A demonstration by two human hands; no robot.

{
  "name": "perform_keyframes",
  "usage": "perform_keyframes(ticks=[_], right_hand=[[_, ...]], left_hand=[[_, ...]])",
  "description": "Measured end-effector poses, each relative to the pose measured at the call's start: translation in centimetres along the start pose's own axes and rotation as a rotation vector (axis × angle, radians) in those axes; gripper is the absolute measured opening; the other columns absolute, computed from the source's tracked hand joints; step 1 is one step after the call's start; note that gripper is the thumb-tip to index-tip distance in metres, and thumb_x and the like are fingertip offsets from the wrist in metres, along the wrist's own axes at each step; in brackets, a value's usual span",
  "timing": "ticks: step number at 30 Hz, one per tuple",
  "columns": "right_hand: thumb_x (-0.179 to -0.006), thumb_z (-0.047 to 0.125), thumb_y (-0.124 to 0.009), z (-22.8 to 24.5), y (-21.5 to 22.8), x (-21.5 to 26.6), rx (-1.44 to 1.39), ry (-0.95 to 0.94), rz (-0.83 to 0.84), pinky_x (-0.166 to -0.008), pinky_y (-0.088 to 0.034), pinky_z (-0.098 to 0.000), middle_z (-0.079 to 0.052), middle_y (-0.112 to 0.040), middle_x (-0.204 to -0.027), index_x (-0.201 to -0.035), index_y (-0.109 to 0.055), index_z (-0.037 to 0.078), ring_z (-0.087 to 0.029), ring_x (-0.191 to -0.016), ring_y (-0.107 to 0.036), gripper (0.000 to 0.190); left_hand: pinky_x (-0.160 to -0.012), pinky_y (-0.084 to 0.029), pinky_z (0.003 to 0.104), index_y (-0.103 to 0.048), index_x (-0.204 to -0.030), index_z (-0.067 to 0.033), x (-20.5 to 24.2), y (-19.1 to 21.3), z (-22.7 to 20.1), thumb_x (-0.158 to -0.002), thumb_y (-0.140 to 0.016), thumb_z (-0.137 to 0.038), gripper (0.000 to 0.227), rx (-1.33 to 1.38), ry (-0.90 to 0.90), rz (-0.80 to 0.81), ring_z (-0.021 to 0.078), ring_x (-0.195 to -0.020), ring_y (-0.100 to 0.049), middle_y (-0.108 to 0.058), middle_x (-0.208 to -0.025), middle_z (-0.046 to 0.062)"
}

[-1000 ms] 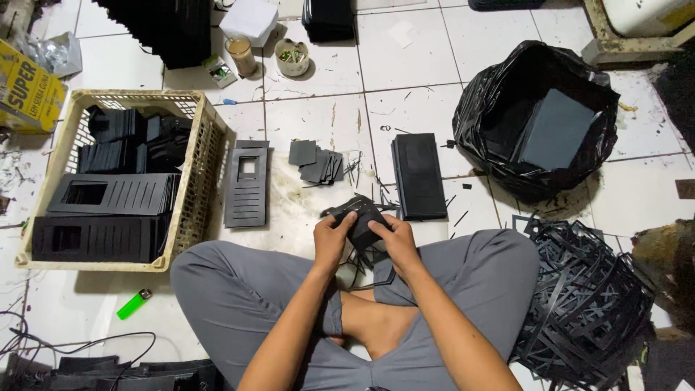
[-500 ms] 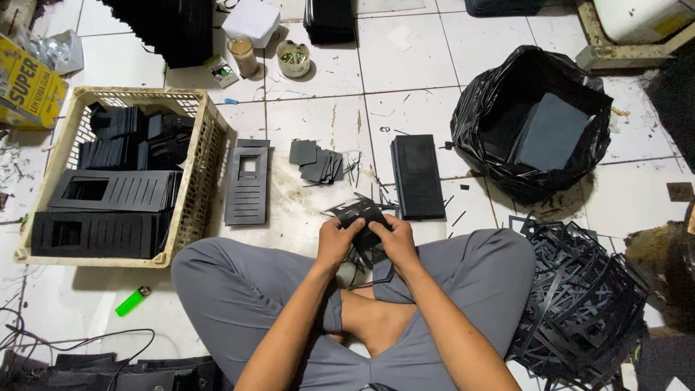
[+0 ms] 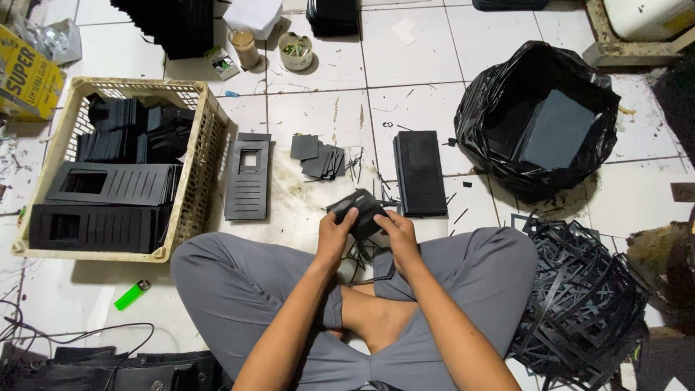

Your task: Removing excess waste material and frames from small black leather or plastic components

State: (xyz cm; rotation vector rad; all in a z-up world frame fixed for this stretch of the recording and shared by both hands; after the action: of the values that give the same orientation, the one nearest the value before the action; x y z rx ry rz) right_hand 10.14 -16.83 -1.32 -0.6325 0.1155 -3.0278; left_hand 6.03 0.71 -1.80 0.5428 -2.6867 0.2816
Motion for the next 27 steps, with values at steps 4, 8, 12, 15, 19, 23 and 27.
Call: perform_keyframes(ticks=[4, 8, 12, 15, 19, 23, 27], right_hand=[[-0.084, 0.015, -0.075, 1.4, -0.3, 1.1, 0.028, 0.016, 0.044, -0.068, -0.049, -0.0246, -0.002, -0.068, -0.075, -0.096, -0.079, 0.007, -0.012, -0.072, -0.059, 0.014], [-0.084, 0.013, -0.076, 2.4, -0.8, 1.3, 0.001, 0.012, 0.052, -0.062, -0.049, -0.0246, -0.003, -0.065, -0.070, -0.094, -0.078, 0.004, -0.012, -0.067, -0.059, 0.014], [-0.084, 0.013, -0.076, 2.3, -0.7, 0.9, 0.052, 0.044, 0.068, -0.063, -0.048, -0.0266, -0.005, -0.065, -0.071, -0.090, -0.076, 0.004, -0.013, -0.071, -0.059, 0.011], [-0.082, 0.013, -0.077, 3.7, -1.3, 1.6, 0.073, 0.048, 0.062, -0.061, -0.044, -0.0239, -0.003, -0.061, -0.067, -0.087, -0.077, 0.007, -0.012, -0.068, -0.056, 0.008], [-0.083, 0.017, -0.078, 3.0, -1.3, 1.6, 0.077, 0.020, 0.045, -0.059, -0.044, -0.0225, 0.000, -0.061, -0.066, -0.087, -0.078, 0.008, -0.009, -0.066, -0.055, 0.010], [-0.083, 0.017, -0.080, 2.1, -0.7, 1.0, 0.141, 0.022, 0.025, -0.056, -0.041, -0.0231, -0.001, -0.061, -0.063, -0.082, -0.078, 0.010, -0.010, -0.063, -0.053, 0.008], [-0.082, 0.013, -0.076, 1.6, -0.3, 0.3, 0.174, 0.049, 0.019, -0.055, -0.043, -0.0258, -0.004, -0.064, -0.062, -0.083, -0.079, 0.009, -0.012, -0.063, -0.053, 0.006]], left_hand=[[-0.089, -0.053, 0.047, -0.066, -0.127, 0.0103, -0.2, 0.1, 0.4, -0.095, -0.077, -0.041, 0.062, 0.000, 0.024, 0.005, 0.0297, -0.107, -0.064, -0.070, -0.114, 0.027], [-0.082, -0.054, 0.042, -0.072, -0.120, 0.0043, -0.7, -0.1, 0.9, -0.094, -0.078, -0.037, 0.050, -0.072, 0.045, 0.044, 0.0235, -0.099, -0.065, -0.073, -0.105, 0.018], [-0.072, -0.053, 0.040, -0.080, -0.107, -0.0015, -1.0, -0.2, 0.0, -0.087, -0.084, -0.040, 0.044, -0.227, 0.037, 0.047, 0.0207, -0.087, -0.069, -0.077, -0.091, 0.015], [-0.068, -0.054, 0.036, -0.081, -0.094, -0.0036, 0.0, -0.3, -1.7, -0.078, -0.088, -0.036, 0.037, -0.235, 0.030, 0.014, 0.0167, -0.079, -0.067, -0.076, -0.081, 0.011], [-0.066, -0.054, 0.035, -0.081, -0.094, -0.0026, -0.3, 0.2, -0.7, -0.078, -0.088, -0.035, 0.037, -0.257, 0.045, -0.013, 0.0181, -0.078, -0.069, -0.077, -0.081, 0.013], [-0.069, -0.057, 0.036, -0.082, -0.096, -0.0031, -0.5, 0.2, 0.4, -0.078, -0.089, -0.033, 0.036, -0.285, 0.030, -0.015, 0.0193, -0.080, -0.073, -0.078, -0.084, 0.014], [-0.071, -0.056, 0.035, -0.081, -0.096, 0.0008, 0.9, -0.4, -1.4, -0.080, -0.087, -0.028, 0.034, -0.241, 0.025, 0.007, 0.0172, -0.079, -0.070, -0.078, -0.084, 0.015]])
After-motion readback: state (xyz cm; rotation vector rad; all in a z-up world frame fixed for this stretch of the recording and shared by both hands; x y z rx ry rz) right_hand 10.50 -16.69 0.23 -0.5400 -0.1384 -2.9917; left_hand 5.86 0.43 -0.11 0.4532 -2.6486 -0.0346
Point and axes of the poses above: each hand's wrist, its own x-axis away from the middle knuckle, its own y-axis out of the back of the hand, z = x × y, the point moved 8 cm from there along -x, towards the middle knuckle
